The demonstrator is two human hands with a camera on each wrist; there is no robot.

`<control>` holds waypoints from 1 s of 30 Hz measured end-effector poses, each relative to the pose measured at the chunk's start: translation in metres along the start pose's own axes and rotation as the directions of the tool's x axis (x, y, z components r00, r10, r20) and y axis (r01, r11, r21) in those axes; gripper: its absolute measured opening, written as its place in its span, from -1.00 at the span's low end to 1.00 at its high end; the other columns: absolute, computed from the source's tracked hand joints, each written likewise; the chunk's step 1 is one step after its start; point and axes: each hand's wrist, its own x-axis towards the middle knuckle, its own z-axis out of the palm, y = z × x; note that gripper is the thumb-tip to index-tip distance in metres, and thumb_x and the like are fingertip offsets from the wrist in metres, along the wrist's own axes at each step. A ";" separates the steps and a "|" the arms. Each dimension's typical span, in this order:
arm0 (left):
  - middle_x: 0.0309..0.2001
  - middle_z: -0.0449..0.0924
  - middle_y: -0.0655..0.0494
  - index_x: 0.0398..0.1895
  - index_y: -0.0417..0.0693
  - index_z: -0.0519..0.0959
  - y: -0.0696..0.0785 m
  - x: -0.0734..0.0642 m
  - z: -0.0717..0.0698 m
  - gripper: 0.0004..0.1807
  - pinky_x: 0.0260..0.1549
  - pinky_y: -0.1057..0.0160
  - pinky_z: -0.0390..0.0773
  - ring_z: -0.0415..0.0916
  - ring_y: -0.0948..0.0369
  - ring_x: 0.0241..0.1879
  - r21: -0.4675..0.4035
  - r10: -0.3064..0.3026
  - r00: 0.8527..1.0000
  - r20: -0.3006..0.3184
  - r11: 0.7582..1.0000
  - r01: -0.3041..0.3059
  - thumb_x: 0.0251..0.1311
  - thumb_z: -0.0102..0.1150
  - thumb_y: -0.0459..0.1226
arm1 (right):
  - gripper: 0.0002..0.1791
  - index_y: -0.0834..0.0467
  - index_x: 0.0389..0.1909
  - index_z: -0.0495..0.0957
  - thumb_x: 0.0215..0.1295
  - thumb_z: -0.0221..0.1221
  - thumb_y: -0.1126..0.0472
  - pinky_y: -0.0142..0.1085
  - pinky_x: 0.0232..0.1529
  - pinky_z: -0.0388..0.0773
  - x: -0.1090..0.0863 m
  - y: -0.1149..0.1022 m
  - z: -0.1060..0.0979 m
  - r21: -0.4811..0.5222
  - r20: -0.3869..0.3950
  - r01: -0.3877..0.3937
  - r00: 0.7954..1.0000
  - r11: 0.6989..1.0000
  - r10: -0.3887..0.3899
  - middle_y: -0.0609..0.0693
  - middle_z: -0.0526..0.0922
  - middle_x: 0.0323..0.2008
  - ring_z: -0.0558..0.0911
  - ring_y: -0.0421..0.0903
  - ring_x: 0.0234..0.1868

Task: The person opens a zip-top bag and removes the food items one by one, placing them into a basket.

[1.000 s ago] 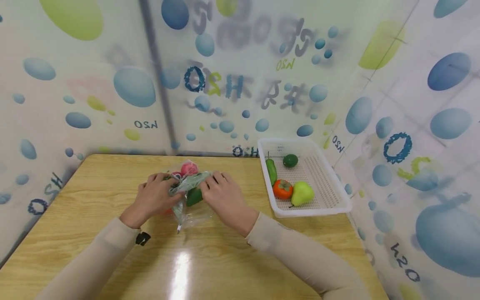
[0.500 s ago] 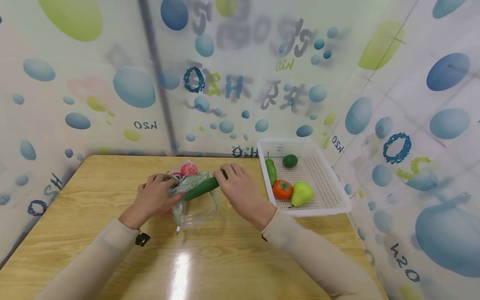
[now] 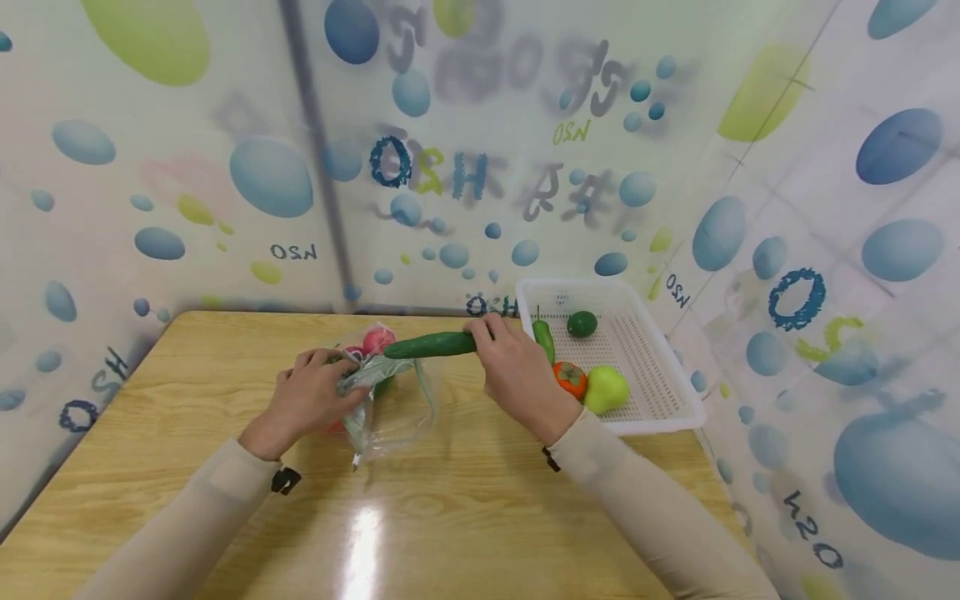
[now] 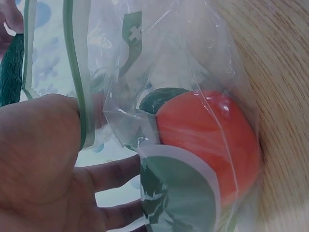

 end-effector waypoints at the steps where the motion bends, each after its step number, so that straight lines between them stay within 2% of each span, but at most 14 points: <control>1: 0.66 0.46 -0.40 0.54 -0.12 0.69 0.000 -0.001 0.000 -0.38 0.48 -0.70 0.35 0.25 -0.49 0.69 0.001 0.000 1.000 -0.001 1.000 0.000 0.66 0.32 0.07 | -0.54 0.25 0.39 0.62 0.56 0.44 0.43 -0.08 0.02 0.92 0.000 0.002 0.000 0.004 -0.001 -0.010 1.000 1.000 0.010 0.19 0.76 0.19 0.84 0.13 0.16; 6: 0.65 0.47 -0.41 0.54 -0.15 0.68 -0.001 -0.001 0.000 -0.37 0.48 -0.70 0.36 0.26 -0.49 0.68 0.001 -0.001 1.000 -0.009 1.000 0.001 0.65 0.33 0.08 | -0.58 0.28 0.38 0.60 0.61 0.41 0.38 -0.08 -0.08 0.91 -0.001 0.011 0.002 0.013 -0.007 -0.048 0.999 0.999 0.048 0.23 0.74 0.15 0.83 0.14 0.10; 12: 0.65 0.47 -0.41 0.54 -0.14 0.69 -0.002 -0.002 0.001 -0.37 0.48 -0.71 0.35 0.27 -0.49 0.68 -0.002 -0.002 1.000 -0.013 1.000 0.002 0.64 0.34 0.07 | -0.62 0.31 0.37 0.58 0.65 0.36 0.38 -0.05 -0.04 0.89 -0.001 0.021 0.003 0.051 -0.005 -0.084 0.996 0.995 0.084 0.24 0.73 0.10 0.82 0.14 0.01; 17: 0.66 0.47 -0.39 0.54 -0.13 0.69 -0.003 -0.002 0.001 -0.37 0.49 -0.71 0.36 0.27 -0.48 0.69 -0.001 0.002 1.000 -0.012 1.000 -0.002 0.65 0.33 0.07 | -0.60 0.32 0.39 0.58 0.65 0.36 0.38 0.01 -0.16 0.86 -0.002 0.029 0.003 0.057 0.020 -0.145 0.989 0.988 0.144 0.29 0.76 0.12 0.82 0.20 -0.06; 25: 0.65 0.48 -0.39 0.52 -0.12 0.70 -0.003 -0.002 -0.001 -0.39 0.47 -0.70 0.39 0.29 -0.48 0.68 -0.006 0.012 1.000 -0.012 1.000 -0.012 0.63 0.35 0.06 | -0.59 0.32 0.42 0.57 0.68 0.33 0.33 0.20 0.08 0.85 0.001 0.052 0.001 0.075 0.128 -0.300 0.949 0.951 0.290 0.33 0.76 0.21 0.82 0.33 0.12; 30: 0.65 0.48 -0.39 0.53 -0.13 0.70 -0.003 -0.002 -0.001 -0.39 0.47 -0.70 0.39 0.28 -0.48 0.68 0.000 0.017 1.000 -0.012 1.000 -0.018 0.64 0.34 0.06 | -0.62 0.35 0.41 0.53 0.71 0.25 0.33 0.25 0.12 0.84 0.001 0.074 -0.001 0.081 0.188 -0.384 0.912 0.920 0.365 0.35 0.74 0.14 0.82 0.36 0.06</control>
